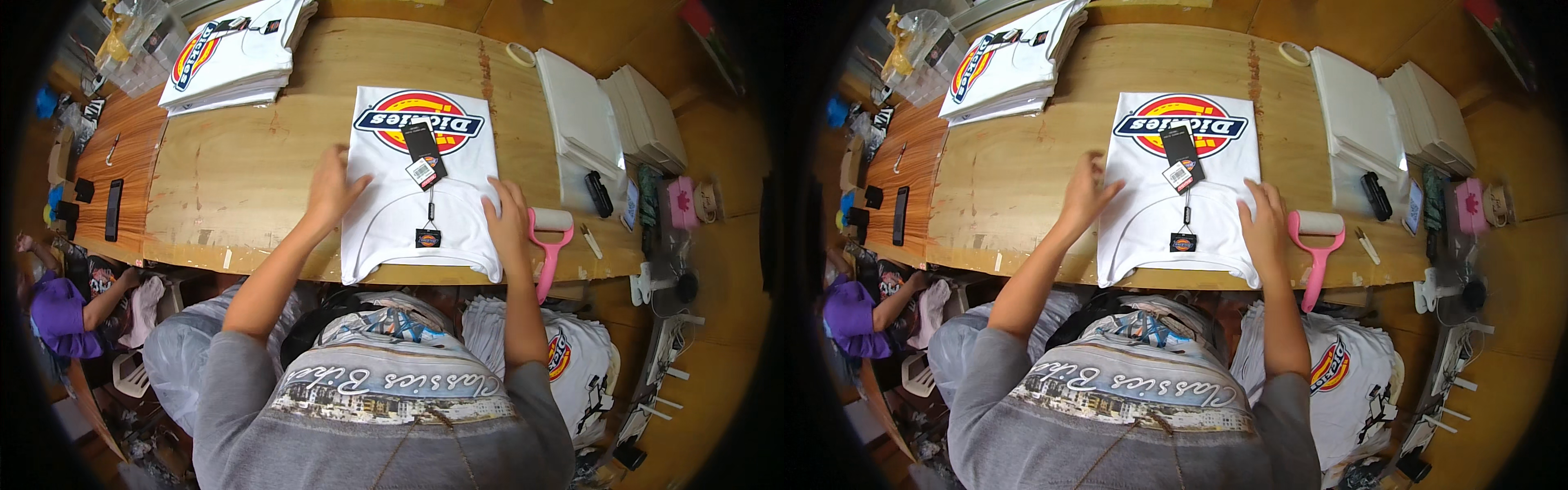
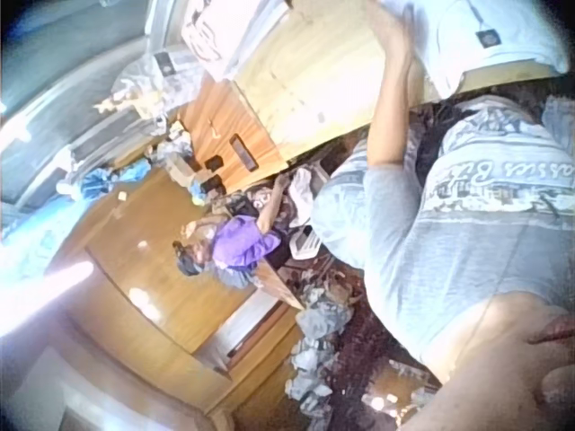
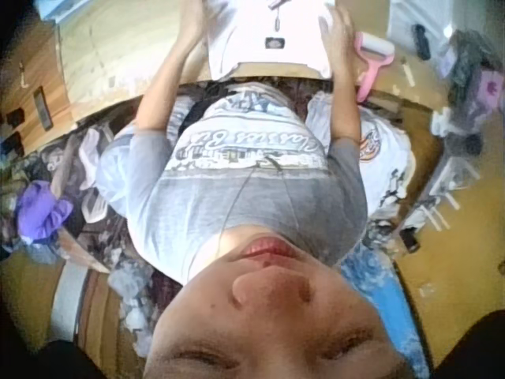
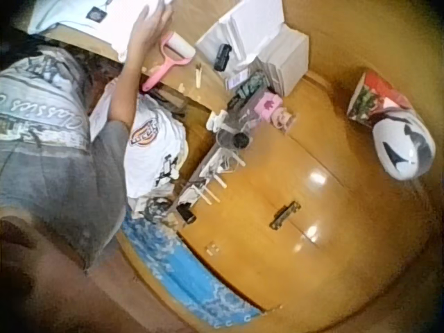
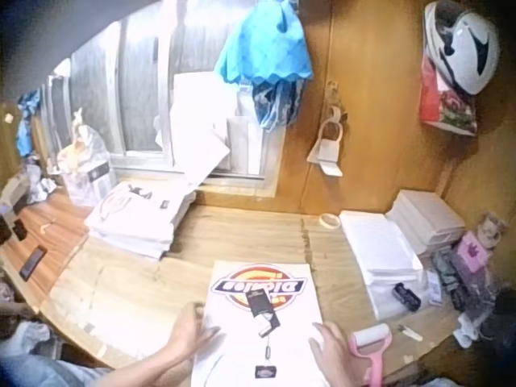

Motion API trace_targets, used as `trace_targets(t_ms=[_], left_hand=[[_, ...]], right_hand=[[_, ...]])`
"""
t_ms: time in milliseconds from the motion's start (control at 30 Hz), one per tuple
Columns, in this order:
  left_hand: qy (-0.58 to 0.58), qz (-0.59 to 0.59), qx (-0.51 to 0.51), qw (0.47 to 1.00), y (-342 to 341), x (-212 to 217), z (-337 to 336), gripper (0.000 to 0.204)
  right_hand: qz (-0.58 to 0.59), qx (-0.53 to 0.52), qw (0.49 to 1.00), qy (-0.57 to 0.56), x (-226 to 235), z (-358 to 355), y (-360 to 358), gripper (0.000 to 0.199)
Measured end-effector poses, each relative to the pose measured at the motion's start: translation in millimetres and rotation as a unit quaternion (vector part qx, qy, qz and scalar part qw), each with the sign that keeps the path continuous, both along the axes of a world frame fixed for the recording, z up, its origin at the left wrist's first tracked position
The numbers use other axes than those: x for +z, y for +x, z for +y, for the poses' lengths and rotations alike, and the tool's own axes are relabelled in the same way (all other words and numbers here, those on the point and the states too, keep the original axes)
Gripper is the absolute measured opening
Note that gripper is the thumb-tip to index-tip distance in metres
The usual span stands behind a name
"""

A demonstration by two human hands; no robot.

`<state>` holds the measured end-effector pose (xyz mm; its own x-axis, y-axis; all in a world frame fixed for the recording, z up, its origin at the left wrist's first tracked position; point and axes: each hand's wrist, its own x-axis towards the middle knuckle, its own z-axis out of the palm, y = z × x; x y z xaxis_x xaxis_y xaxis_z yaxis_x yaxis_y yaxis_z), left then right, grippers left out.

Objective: The person folds white t-shirts on a wooden table, using a pink lint roller to clean the fabric before folding. They place a cardboard insert inside each shirt, fold it neatly, and stack it with others.

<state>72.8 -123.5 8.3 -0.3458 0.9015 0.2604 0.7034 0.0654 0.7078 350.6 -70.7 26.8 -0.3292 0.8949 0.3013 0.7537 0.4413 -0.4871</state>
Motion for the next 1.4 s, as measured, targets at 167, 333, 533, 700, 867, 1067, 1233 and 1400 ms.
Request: trace_targets(t_ms=[167, 333, 533, 700, 867, 1067, 1233, 1400], left_hand=[[-0.157, -0.015, -0.023, 0.987, 9, -1, -101, 0.06], [-0.15, -0.033, -0.027, 0.988, 20, 1, -115, 0.076], [-0.271, -0.121, 0.02, 0.955, 29, 10, -95, 0.073], [-0.317, -0.261, -0.034, 0.911, 21, -2, -92, 0.061], [-0.352, -0.492, -0.125, 0.786, 29, 14, -89, 0.037], [-0.184, -0.334, -0.258, 0.888, 48, 23, -87, 0.034], [-0.125, -0.284, -0.273, 0.911, 50, 47, -76, 0.032], [-0.018, -0.359, -0.234, 0.903, 15, 81, -58, 0.032]], right_hand=[[-0.101, 0.128, 0.986, -0.039, -14, -61, 32, 0.041], [-0.19, 0.119, 0.974, -0.019, -16, -90, 45, 0.041], [-0.211, 0.107, 0.971, 0.02, -27, -100, 48, 0.04], [0.08, 0.07, 0.986, -0.125, -19, -134, 34, 0.038], [0.606, 0.027, 0.478, -0.635, -26, -134, -1, 0.056], [0.693, -0.088, 0.488, -0.524, -24, -110, -44, 0.041], [0.7, -0.036, 0.622, -0.349, -15, -87, -63, 0.052], [0.66, 0.042, 0.689, -0.297, 27, -33, -116, 0.054]])
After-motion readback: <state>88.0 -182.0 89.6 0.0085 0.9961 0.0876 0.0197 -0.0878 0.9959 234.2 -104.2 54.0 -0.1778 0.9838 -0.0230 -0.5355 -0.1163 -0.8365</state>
